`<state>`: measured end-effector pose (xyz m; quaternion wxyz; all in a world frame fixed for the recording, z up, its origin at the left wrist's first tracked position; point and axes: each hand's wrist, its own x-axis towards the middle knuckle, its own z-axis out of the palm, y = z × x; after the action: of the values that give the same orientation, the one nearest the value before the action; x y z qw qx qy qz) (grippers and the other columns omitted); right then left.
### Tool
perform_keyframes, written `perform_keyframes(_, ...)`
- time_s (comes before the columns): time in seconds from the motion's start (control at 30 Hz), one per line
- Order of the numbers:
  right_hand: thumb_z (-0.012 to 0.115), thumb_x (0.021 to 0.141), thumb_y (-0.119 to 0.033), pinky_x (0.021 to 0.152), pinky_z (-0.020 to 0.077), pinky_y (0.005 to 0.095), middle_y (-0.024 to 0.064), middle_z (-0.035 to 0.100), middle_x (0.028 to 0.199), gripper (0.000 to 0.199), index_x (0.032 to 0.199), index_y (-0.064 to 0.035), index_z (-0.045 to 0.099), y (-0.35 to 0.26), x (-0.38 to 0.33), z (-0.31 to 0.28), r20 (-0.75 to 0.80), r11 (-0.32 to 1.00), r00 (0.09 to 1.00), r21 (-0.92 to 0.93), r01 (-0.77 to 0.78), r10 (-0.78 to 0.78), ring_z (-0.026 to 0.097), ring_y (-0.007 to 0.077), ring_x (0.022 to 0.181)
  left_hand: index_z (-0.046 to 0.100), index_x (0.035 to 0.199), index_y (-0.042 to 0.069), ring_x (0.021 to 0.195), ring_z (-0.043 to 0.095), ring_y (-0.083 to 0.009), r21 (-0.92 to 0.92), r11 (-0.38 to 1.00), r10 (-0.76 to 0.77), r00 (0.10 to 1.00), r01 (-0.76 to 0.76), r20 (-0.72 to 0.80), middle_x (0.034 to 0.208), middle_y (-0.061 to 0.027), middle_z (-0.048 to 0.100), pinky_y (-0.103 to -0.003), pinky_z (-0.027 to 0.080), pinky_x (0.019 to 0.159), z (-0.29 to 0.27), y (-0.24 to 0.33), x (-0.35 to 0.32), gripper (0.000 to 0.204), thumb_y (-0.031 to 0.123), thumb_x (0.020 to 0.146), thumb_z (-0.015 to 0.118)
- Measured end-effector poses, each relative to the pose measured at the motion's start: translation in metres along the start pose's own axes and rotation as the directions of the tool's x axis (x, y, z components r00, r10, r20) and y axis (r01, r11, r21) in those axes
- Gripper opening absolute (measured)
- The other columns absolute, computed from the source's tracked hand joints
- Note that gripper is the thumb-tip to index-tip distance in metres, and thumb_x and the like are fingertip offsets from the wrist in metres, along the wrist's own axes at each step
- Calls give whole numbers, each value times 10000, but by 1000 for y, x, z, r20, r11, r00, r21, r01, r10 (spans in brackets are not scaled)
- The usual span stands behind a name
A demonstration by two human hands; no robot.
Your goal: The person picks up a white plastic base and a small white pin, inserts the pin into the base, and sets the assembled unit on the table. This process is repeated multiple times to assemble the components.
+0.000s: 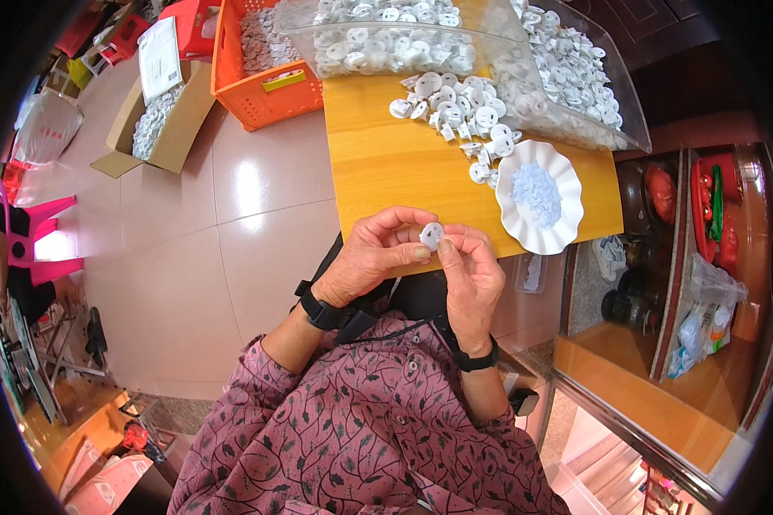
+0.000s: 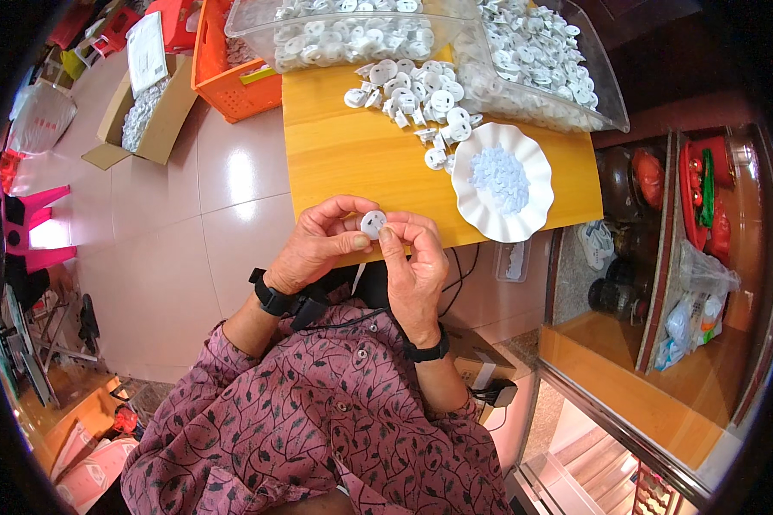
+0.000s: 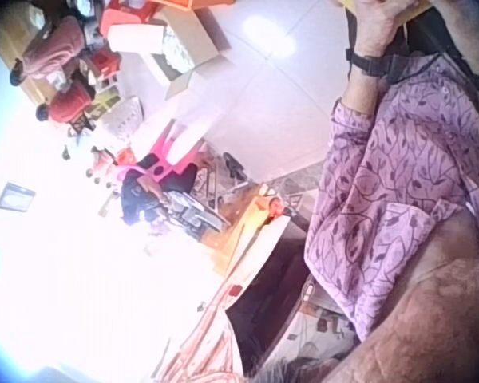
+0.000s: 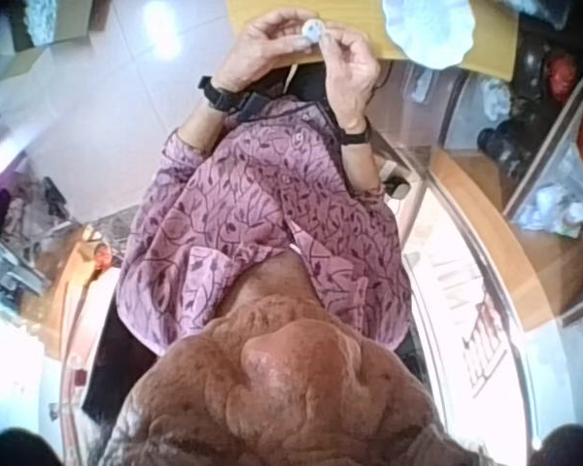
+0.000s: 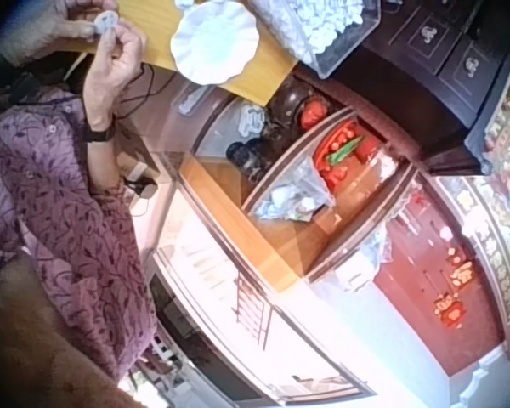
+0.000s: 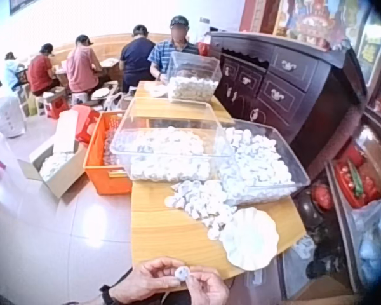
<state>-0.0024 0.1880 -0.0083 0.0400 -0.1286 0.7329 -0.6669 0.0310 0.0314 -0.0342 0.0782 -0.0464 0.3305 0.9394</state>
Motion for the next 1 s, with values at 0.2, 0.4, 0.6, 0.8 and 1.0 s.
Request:
perform_keyframes(0.2, 672, 922, -73, 789, 500, 258, 109, 624, 1049, 99, 931, 18, 633, 2, 0, 0, -6, 1000, 1000, 13, -8, 8, 592, 149, 924, 576, 1223, 14, 1044, 637, -151, 36, 999, -6, 1000, 7, -6, 1128, -65, 650, -321, 557, 924, 1, 1, 0, 363, -50, 880, 674)
perform_keyframes(0.4, 682, 905, -58, 787, 503, 293, 117, 634, 1029, 88, 923, 16, 637, 7, 0, -1, -23, 999, 999, -22, 42, -42, 611, 186, 926, 589, 1214, 5, 1016, 642, -143, 108, 994, 3, 1000, -4, 6, 1096, -56, 659, -304, 548, 918, -1, -2, 2, 359, -45, 873, 687)
perform_keyframes(0.6, 698, 878, -47, 790, 506, 311, 131, 642, 1004, 84, 906, 7, 640, 5, 1, -1, 10, 986, 995, -135, 97, -97, 631, 218, 912, 626, 1173, 4, 974, 633, -116, 121, 992, 20, 1000, -22, 18, 1059, -38, 661, -274, 540, 897, -2, 0, 0, 332, -24, 856, 719)
perform_keyframes(0.8, 689, 880, -42, 782, 506, 315, 132, 643, 998, 74, 892, 9, 637, -1, 2, -4, 43, 976, 995, -198, 93, -86, 633, 221, 895, 639, 1160, 1, 953, 627, -104, 203, 979, 6, 1000, -2, -16, 1020, -24, 656, -269, 541, 890, -4, 1, -1, 327, -9, 847, 734)
perform_keyframes(1.0, 685, 883, -36, 780, 503, 314, 127, 647, 994, 71, 890, 13, 635, 1, -2, 0, 1, 992, 998, -114, 60, -60, 630, 217, 894, 643, 1162, -2, 946, 628, -104, 126, 992, -19, 999, 23, -33, 1016, -24, 655, -258, 546, 875, -2, -2, -1, 316, -4, 857, 725)
